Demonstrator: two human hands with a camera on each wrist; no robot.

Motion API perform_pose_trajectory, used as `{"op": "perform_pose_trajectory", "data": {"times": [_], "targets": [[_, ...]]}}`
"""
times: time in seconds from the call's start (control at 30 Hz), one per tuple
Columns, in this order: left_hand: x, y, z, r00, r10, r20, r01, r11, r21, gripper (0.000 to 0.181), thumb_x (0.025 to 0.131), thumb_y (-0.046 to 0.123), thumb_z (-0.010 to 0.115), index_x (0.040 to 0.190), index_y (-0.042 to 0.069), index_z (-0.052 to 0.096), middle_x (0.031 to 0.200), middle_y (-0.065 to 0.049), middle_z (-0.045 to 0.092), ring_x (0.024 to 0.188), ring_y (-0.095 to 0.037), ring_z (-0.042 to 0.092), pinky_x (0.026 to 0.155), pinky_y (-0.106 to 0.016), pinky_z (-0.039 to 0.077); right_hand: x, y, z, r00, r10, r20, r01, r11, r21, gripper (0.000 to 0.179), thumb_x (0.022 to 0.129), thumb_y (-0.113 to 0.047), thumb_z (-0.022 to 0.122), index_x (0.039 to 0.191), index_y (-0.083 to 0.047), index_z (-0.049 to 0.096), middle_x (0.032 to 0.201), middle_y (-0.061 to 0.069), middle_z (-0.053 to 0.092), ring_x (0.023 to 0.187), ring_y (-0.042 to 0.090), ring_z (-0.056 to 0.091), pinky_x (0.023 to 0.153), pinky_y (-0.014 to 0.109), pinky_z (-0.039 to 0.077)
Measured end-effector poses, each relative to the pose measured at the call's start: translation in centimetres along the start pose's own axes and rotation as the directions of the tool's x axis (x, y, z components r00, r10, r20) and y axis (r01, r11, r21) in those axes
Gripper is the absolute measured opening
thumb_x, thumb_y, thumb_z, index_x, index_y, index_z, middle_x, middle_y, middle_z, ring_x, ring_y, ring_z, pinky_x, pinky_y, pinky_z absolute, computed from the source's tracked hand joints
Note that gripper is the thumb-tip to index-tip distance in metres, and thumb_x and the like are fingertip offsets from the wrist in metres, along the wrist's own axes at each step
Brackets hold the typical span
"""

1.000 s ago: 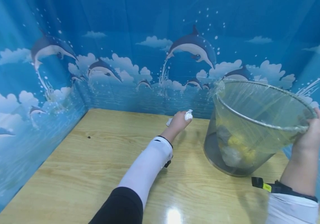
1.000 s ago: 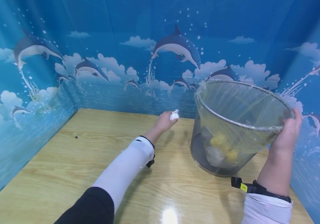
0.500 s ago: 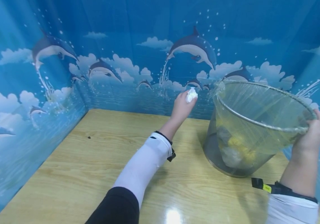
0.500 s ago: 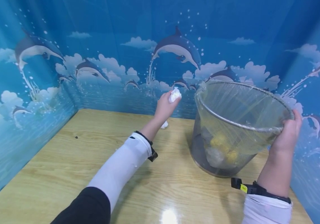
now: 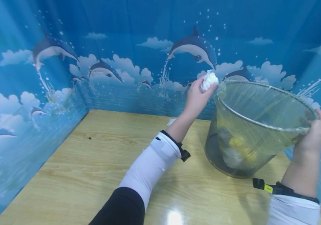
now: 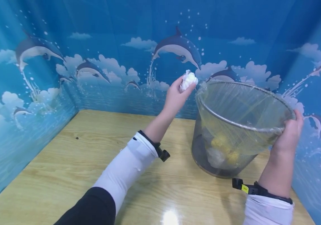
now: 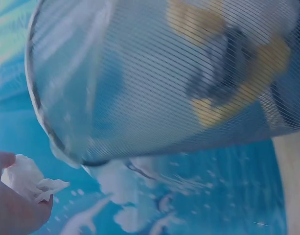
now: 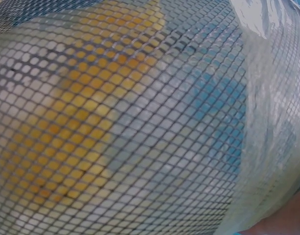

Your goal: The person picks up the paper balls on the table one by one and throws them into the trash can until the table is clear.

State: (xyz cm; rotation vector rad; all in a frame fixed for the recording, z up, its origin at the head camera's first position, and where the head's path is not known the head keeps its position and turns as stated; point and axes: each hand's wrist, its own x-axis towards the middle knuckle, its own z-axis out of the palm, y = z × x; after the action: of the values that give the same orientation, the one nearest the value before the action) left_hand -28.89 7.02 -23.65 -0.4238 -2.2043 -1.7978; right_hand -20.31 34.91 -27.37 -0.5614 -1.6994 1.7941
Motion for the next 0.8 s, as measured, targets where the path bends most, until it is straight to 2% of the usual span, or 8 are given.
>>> {"op": "perform_pose_trajectory", "data": {"times": [0.13,0.23,0.27,0.33,0.43,0.6,0.7,0.8], "targets": [[-0.5,1.8,0.8,0.997,0.056,0.047,-0.058,0.998,0.026,0.055,0.095,0.035,0.062,0.145,0.020,0.045,0.140,-0.003,0.050,0.113,-0.014,0.055,0.076,-0.016,0.051,0.3,-0.2,0.0,1.000,0.014,-0.002,-0.014,0.998,0.058,0.060,0.095,-0.011,0.026,0.151,-0.034,0.023,0.155,-0.015,0.018,0.135,0.002,0.027,0.106,0.016,0.027],[-0.7,2.8,1.7,0.989,0.092,0.112,-0.102,0.991,0.085,0.055,0.095,0.035,0.061,0.146,0.023,0.044,0.143,0.001,0.048,0.111,-0.011,0.055,0.074,-0.014,0.049,0.3,-0.1,0.0,1.000,0.002,-0.010,-0.002,0.998,0.056,0.060,0.095,-0.011,0.026,0.150,-0.034,0.024,0.155,-0.015,0.019,0.134,0.000,0.027,0.106,0.016,0.025],[-0.8,3.0,2.0,0.984,0.100,0.144,-0.117,0.987,0.109,0.055,0.095,0.036,0.061,0.146,0.025,0.043,0.144,0.004,0.046,0.114,-0.009,0.053,0.077,-0.014,0.049,0.3,0.0,0.0,1.000,-0.002,-0.013,0.003,0.999,0.050,0.060,0.095,-0.012,0.026,0.150,-0.034,0.024,0.155,-0.015,0.018,0.135,0.001,0.026,0.108,0.017,0.023],[-1.0,3.5,2.6,0.969,0.122,0.215,-0.157,0.975,0.157,0.056,0.096,0.037,0.060,0.147,0.028,0.041,0.147,0.006,0.043,0.118,-0.007,0.051,0.079,-0.014,0.048,0.2,0.1,0.0,1.000,-0.013,-0.018,0.013,0.999,0.029,0.060,0.095,-0.012,0.025,0.151,-0.034,0.024,0.157,-0.015,0.014,0.138,0.001,0.022,0.110,0.019,0.019],[-1.1,3.9,3.5,0.935,0.150,0.321,-0.229,0.948,0.222,0.058,0.096,0.036,0.059,0.149,0.031,0.037,0.151,0.010,0.038,0.130,-0.004,0.044,0.092,-0.015,0.045,0.1,0.1,0.0,1.000,-0.011,-0.017,0.012,1.000,0.028,0.060,0.095,-0.012,0.024,0.151,-0.034,0.023,0.158,-0.014,0.012,0.140,0.001,0.018,0.112,0.019,0.016],[-1.1,4.2,4.4,0.879,0.172,0.446,-0.326,0.898,0.296,0.062,0.098,0.033,0.057,0.152,0.035,0.028,0.155,0.012,0.029,0.141,0.000,0.027,0.111,-0.018,0.032,0.0,0.1,-0.1,1.000,-0.003,-0.003,0.003,1.000,0.007,0.060,0.095,-0.013,0.022,0.151,-0.035,0.021,0.159,-0.015,0.007,0.142,0.002,0.011,0.115,0.020,0.012],[-1.0,4.2,4.7,0.863,0.172,0.476,-0.346,0.887,0.307,0.062,0.098,0.032,0.057,0.152,0.036,0.026,0.155,0.013,0.029,0.142,0.001,0.023,0.112,-0.019,0.030,0.0,0.1,0.0,1.000,-0.012,-0.010,0.012,1.000,-0.002,0.059,0.096,-0.014,0.024,0.151,-0.035,0.022,0.159,-0.014,0.009,0.141,0.002,0.015,0.114,0.021,0.014],[-0.9,4.1,4.9,0.860,0.162,0.484,-0.342,0.887,0.311,0.063,0.098,0.032,0.057,0.152,0.037,0.026,0.155,0.013,0.029,0.142,0.001,0.023,0.112,-0.019,0.030,0.1,0.0,0.0,1.000,-0.017,-0.019,0.017,1.000,0.013,0.059,0.095,-0.014,0.025,0.151,-0.034,0.024,0.157,-0.014,0.015,0.137,0.000,0.021,0.112,0.020,0.018]]}}
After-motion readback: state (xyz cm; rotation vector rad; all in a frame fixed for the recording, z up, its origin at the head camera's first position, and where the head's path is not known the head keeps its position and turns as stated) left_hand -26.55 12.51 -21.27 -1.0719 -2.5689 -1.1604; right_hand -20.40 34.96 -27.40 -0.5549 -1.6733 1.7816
